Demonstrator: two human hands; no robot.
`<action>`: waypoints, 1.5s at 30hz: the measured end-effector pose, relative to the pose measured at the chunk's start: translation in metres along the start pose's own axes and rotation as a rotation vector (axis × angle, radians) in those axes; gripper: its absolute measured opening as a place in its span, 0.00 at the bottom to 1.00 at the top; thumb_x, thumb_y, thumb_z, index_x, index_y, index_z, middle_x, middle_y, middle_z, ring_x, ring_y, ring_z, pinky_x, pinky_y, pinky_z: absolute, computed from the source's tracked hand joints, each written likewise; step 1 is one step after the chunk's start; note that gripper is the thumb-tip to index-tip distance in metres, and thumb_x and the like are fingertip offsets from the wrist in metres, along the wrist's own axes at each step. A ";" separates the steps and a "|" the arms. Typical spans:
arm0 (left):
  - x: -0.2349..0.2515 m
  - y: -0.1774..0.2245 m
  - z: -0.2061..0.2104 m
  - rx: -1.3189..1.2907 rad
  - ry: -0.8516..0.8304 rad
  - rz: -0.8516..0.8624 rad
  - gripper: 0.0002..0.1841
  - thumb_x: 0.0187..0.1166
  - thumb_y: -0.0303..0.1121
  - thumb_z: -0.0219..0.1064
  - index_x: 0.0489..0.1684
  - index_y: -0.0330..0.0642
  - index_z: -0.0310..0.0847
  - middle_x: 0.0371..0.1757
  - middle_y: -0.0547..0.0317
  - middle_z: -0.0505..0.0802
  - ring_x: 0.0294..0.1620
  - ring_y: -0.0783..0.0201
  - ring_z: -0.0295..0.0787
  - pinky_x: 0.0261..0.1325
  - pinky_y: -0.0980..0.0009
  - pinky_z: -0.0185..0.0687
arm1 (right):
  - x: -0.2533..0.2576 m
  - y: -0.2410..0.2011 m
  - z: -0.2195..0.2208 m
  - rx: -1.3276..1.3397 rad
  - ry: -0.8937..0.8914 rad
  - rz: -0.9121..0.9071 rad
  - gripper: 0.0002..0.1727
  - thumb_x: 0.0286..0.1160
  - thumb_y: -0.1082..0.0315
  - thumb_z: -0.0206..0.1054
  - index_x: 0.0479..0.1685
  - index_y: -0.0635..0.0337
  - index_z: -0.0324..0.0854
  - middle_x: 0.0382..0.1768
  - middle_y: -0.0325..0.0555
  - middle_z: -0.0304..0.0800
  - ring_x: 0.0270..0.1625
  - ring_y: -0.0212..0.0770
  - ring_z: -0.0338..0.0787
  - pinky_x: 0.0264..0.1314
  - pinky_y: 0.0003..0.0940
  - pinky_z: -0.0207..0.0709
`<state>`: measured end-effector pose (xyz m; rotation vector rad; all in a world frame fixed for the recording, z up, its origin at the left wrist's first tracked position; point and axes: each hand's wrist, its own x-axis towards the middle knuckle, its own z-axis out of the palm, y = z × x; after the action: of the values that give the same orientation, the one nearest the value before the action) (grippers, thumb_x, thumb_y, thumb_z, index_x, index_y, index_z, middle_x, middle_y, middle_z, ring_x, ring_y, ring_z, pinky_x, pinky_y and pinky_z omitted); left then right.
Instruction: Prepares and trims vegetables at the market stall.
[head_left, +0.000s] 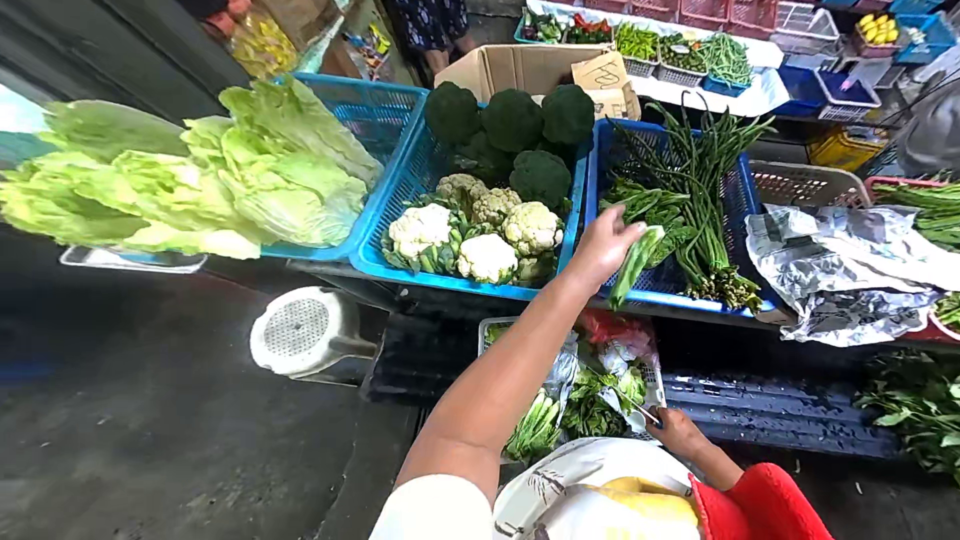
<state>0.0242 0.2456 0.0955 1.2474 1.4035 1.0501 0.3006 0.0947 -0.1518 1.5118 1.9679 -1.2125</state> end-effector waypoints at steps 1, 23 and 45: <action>0.004 0.003 -0.004 0.079 0.032 0.091 0.32 0.87 0.37 0.63 0.88 0.34 0.60 0.82 0.37 0.77 0.82 0.48 0.75 0.82 0.52 0.70 | -0.001 0.000 0.000 0.005 -0.006 0.007 0.21 0.83 0.53 0.62 0.60 0.59 0.85 0.52 0.60 0.92 0.59 0.60 0.91 0.66 0.63 0.78; -0.184 -0.305 0.006 0.863 -0.274 -0.505 0.21 0.75 0.35 0.67 0.67 0.41 0.84 0.80 0.38 0.76 0.83 0.38 0.68 0.83 0.40 0.62 | 0.007 -0.053 -0.027 -0.178 -0.080 -0.020 0.21 0.83 0.51 0.61 0.62 0.55 0.85 0.53 0.56 0.92 0.60 0.57 0.91 0.65 0.62 0.80; -0.174 -0.186 -0.036 -0.512 0.175 -0.253 0.15 0.62 0.15 0.74 0.47 0.32 0.83 0.43 0.55 0.94 0.46 0.66 0.91 0.55 0.67 0.89 | -0.017 -0.163 -0.070 -0.140 0.133 -0.340 0.19 0.83 0.53 0.60 0.59 0.57 0.83 0.46 0.54 0.92 0.54 0.54 0.92 0.60 0.57 0.81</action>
<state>-0.0389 0.0523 -0.0615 0.6045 1.2697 1.2591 0.1715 0.1331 -0.0348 1.2517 2.4180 -1.0938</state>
